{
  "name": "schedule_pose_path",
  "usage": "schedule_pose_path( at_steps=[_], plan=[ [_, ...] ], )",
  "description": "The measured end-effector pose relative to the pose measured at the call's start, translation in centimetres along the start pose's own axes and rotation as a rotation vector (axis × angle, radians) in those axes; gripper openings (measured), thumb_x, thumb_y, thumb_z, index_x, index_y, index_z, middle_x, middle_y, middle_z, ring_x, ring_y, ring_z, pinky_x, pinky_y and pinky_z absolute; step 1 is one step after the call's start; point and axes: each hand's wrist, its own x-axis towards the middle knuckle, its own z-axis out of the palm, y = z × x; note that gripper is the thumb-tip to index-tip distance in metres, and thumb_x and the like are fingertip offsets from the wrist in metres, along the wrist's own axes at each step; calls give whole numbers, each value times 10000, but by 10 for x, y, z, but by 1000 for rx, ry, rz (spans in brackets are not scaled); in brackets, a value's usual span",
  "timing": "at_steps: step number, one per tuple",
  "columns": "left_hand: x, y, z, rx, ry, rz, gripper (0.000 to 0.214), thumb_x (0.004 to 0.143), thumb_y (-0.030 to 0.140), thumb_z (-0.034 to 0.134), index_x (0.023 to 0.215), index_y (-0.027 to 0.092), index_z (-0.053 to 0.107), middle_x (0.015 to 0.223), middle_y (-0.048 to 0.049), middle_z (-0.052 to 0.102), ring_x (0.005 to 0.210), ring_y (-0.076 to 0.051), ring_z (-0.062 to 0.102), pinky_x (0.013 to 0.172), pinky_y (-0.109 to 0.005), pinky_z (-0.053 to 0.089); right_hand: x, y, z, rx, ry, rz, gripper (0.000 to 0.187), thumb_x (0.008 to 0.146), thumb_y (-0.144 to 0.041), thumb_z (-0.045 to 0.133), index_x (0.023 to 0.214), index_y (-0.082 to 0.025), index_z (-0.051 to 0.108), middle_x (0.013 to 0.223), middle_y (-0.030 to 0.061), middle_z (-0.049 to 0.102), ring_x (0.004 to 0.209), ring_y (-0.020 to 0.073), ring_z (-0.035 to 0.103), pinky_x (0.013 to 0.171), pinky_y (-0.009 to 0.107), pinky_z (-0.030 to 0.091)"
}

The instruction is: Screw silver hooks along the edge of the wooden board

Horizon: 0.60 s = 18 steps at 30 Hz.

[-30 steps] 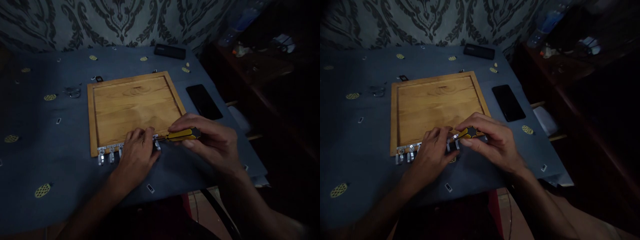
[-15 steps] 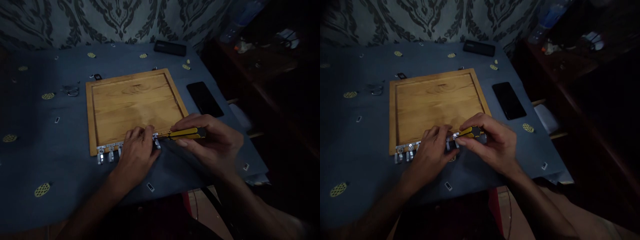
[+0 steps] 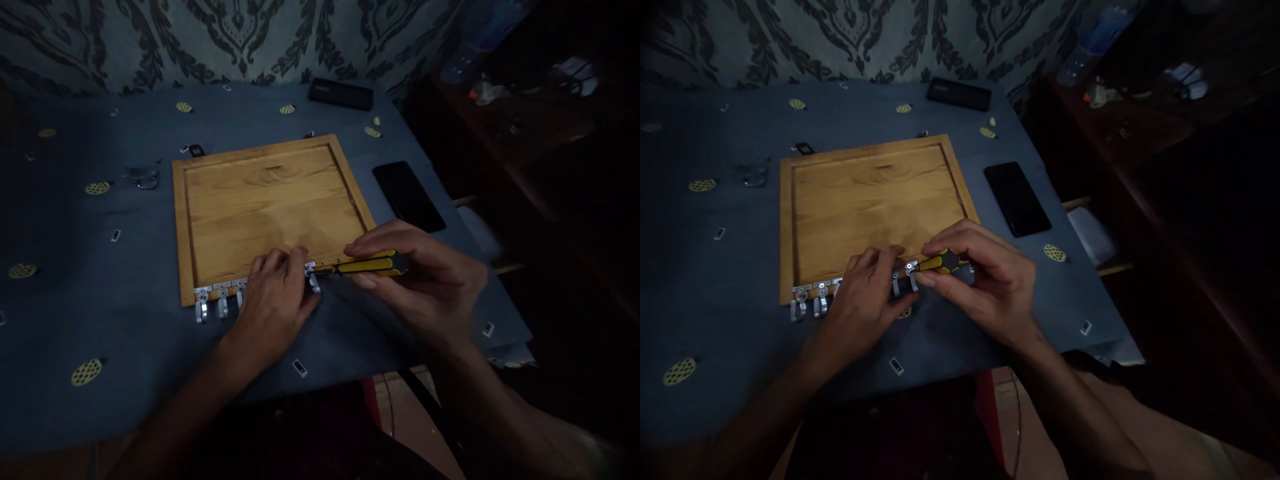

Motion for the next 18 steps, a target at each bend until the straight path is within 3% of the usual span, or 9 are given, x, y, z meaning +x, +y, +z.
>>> schedule_pose_path(
  at_steps=[9, 14, 18],
  plan=[
    [0, 0, 0, 20, 7, 9, 392, 883, 209, 716, 1181, 181, 462, 1122, -90, 691, 1089, -301, 584, 901, -439, 453, -3, -4, 5, 25, 7, 69, 138, 800, -281, 842, 893, -254, 745, 833, -6, 756, 763, 179, 716, 663, 306, 594],
    [0, -1, 0, 25, 11, 6, 405, 868, 210, 733, 1165, 193, 458, 1112, -83, 689, 1072, -297, 589, 892, -429, 457, -4, -3, -2, -5, -49, 41, 146, 850, -263, 790, 995, -269, 775, 889, 12, 767, 820, 195, 714, 712, 328, 581],
    [-1, -1, 1, 27, 24, 27, 412, 868, 208, 732, 1168, 194, 449, 1115, -85, 686, 1070, -298, 589, 892, -430, 459, -6, -2, -1, -20, -33, 25, 114, 851, -245, 786, 961, -274, 784, 854, 6, 760, 775, 189, 701, 680, 329, 569]
  ],
)
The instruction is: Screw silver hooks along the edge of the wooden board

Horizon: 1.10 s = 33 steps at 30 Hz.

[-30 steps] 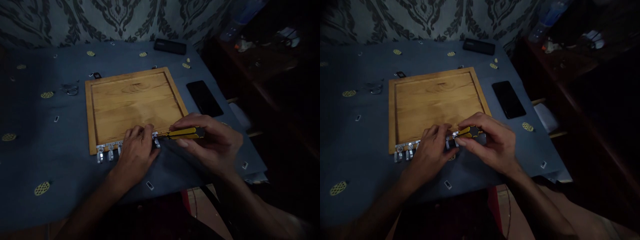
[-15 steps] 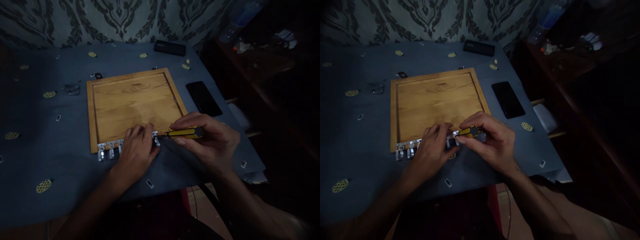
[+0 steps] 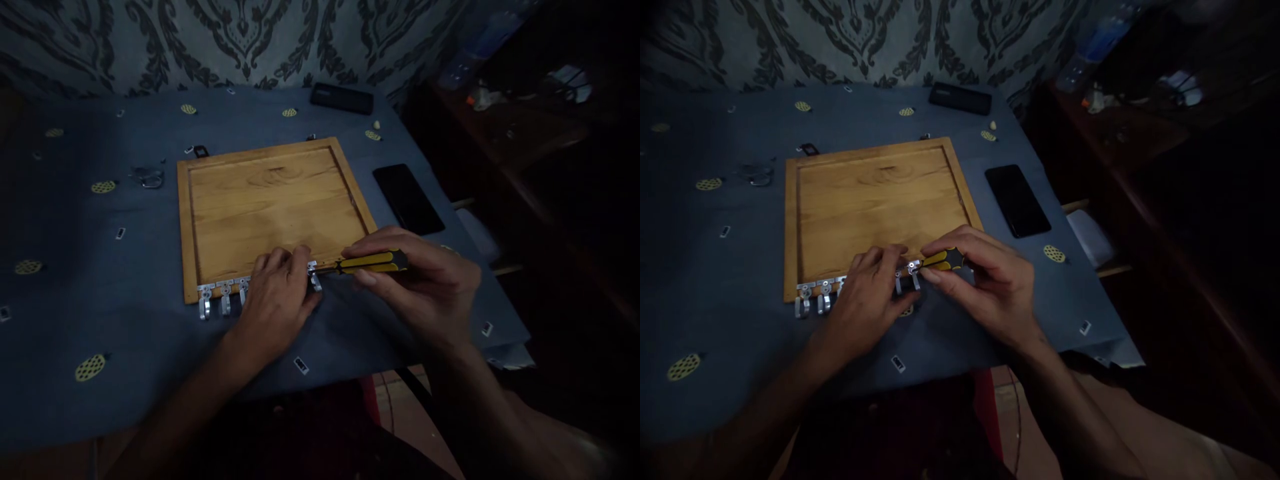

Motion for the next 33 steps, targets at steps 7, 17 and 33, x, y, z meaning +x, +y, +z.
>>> schedule_pose_path(
  at_steps=[7, 17, 33],
  plan=[
    [1, 1, 0, -2, 1, -1, 444, 873, 199, 725, 1212, 185, 438, 1124, -89, 691, 1079, -296, 592, 896, -433, 460, -1, 2, 6, -46, 48, -11, 118, 823, -264, 819, 933, -276, 778, 795, -6, 737, 710, 177, 673, 603, 317, 538],
    [2, 2, -2, -23, -29, -35, 417, 870, 196, 717, 1195, 187, 456, 1106, -83, 695, 1086, -295, 599, 920, -443, 463, 7, -4, 1, 37, 187, -25, 101, 884, -240, 753, 968, -292, 768, 880, 25, 735, 611, 168, 636, 505, 340, 523],
    [2, 2, -2, -2, 3, -12, 470, 853, 179, 747, 1210, 177, 441, 1083, -84, 682, 1038, -290, 604, 884, -434, 477, 4, 8, 9, -1, 132, 37, 63, 868, -222, 760, 922, -245, 740, 830, -7, 700, 591, 115, 609, 510, 269, 504]
  ],
)
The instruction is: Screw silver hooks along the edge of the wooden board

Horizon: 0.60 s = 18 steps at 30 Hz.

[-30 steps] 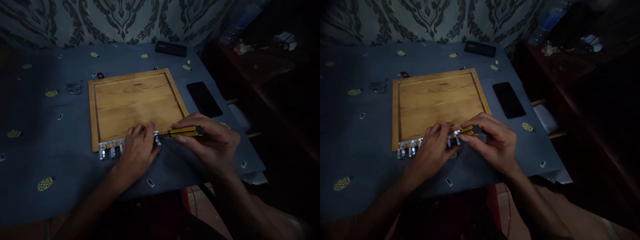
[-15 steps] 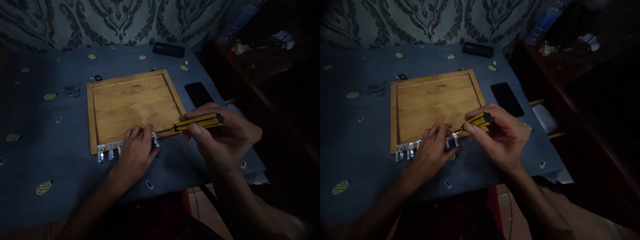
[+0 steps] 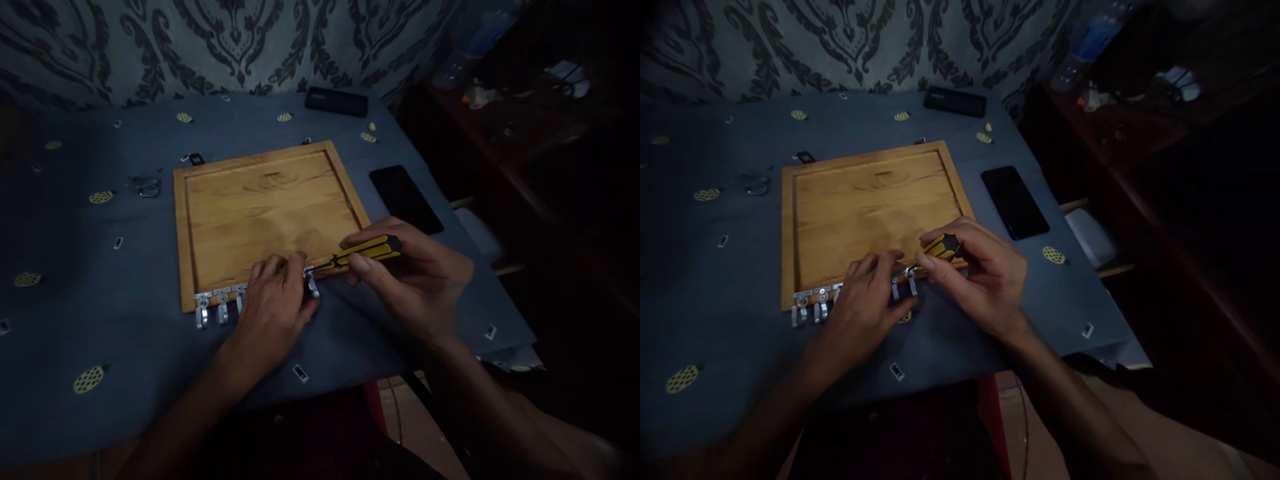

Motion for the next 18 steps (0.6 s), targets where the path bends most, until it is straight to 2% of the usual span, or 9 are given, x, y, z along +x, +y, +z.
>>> schedule_pose_path(
  at_steps=[8, 18],
  plan=[
    [-1, 0, 1, -8, -13, -20, 484, 877, 186, 718, 1249, 201, 410, 1118, -76, 677, 1081, -289, 601, 916, -447, 475, 2, -2, -3, -47, -48, -17, 113, 836, -307, 807, 910, -261, 735, 824, -3, 716, 714, 165, 663, 639, 311, 549],
    [-2, 0, 1, -10, -13, -21, 427, 870, 187, 719, 1191, 210, 438, 1098, -73, 669, 1084, -292, 603, 926, -446, 481, 6, -1, 0, -35, -65, -46, 194, 792, -400, 842, 812, -275, 695, 763, -2, 694, 716, 188, 646, 634, 343, 527]
  ],
)
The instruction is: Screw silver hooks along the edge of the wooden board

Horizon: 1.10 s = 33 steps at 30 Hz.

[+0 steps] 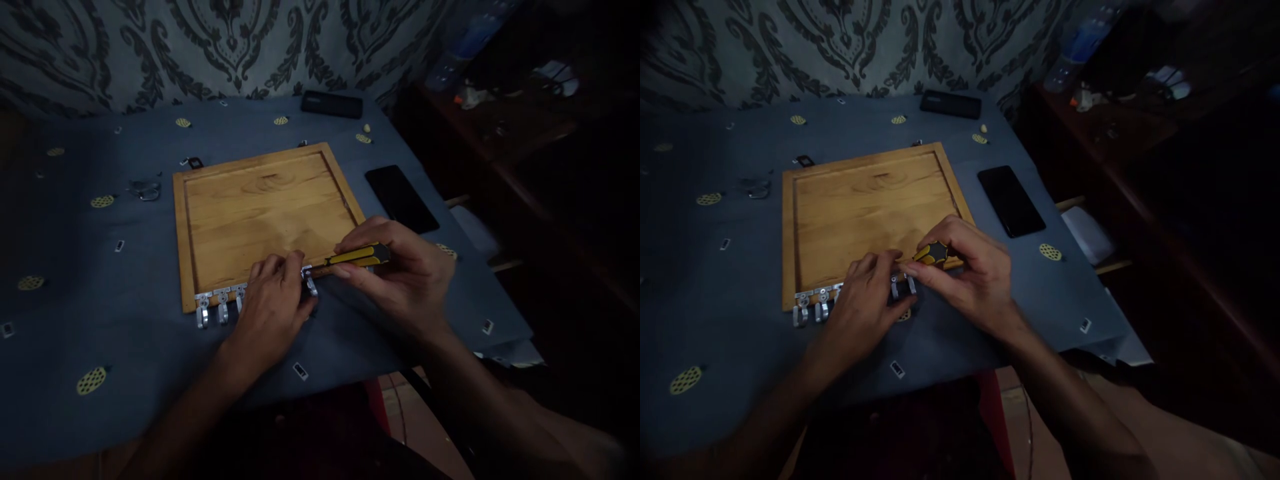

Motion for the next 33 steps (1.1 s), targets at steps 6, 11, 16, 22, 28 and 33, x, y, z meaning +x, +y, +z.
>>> schedule_pose_path(
  at_steps=[6, 11, 16, 22, 28, 33],
  plan=[
    [1, -1, 2, 27, 2, 7, 525, 862, 195, 732, 1270, 196, 403, 1167, -91, 661, 1119, -297, 595, 935, -449, 478, 2, -1, -1, -7, -31, 26, 162, 836, -382, 805, 936, -269, 744, 793, -5, 684, 737, 169, 635, 648, 319, 507],
    [0, -1, 2, 39, -5, 5, 529, 869, 194, 729, 1285, 174, 402, 1157, -102, 658, 1106, -295, 597, 930, -447, 482, 4, -4, -9, 93, -125, 85, 156, 871, -318, 766, 1015, -258, 772, 883, 12, 701, 796, 160, 662, 655, 293, 546],
    [0, 0, 1, 42, -10, -4, 505, 878, 198, 716, 1275, 185, 404, 1147, -94, 647, 1092, -293, 599, 929, -451, 486, 5, -4, -6, 171, -96, 132, 122, 824, -324, 810, 894, -239, 758, 919, 25, 734, 843, 178, 687, 590, 266, 578],
    [2, -1, 2, 45, -12, -19, 516, 873, 213, 731, 1273, 198, 404, 1125, -81, 641, 1092, -295, 602, 928, -456, 490, 3, -3, 1, 212, -88, 183, 186, 814, -354, 822, 842, -211, 706, 861, 10, 733, 684, 135, 672, 522, 238, 559],
    [2, -1, 1, 32, -13, 8, 501, 866, 197, 736, 1261, 162, 429, 1136, -96, 646, 1090, -291, 590, 916, -438, 487, 3, -4, 2, 128, -76, 182, 252, 776, -388, 855, 792, -211, 677, 768, -14, 669, 594, 114, 614, 509, 249, 529],
    [1, -3, 2, 39, 9, 8, 505, 860, 201, 740, 1260, 177, 435, 1090, -74, 646, 1054, -282, 594, 892, -428, 488, 3, -3, 4, 108, -98, 162, 264, 779, -403, 853, 784, -217, 665, 761, -19, 654, 604, 116, 612, 508, 248, 516]
  ],
)
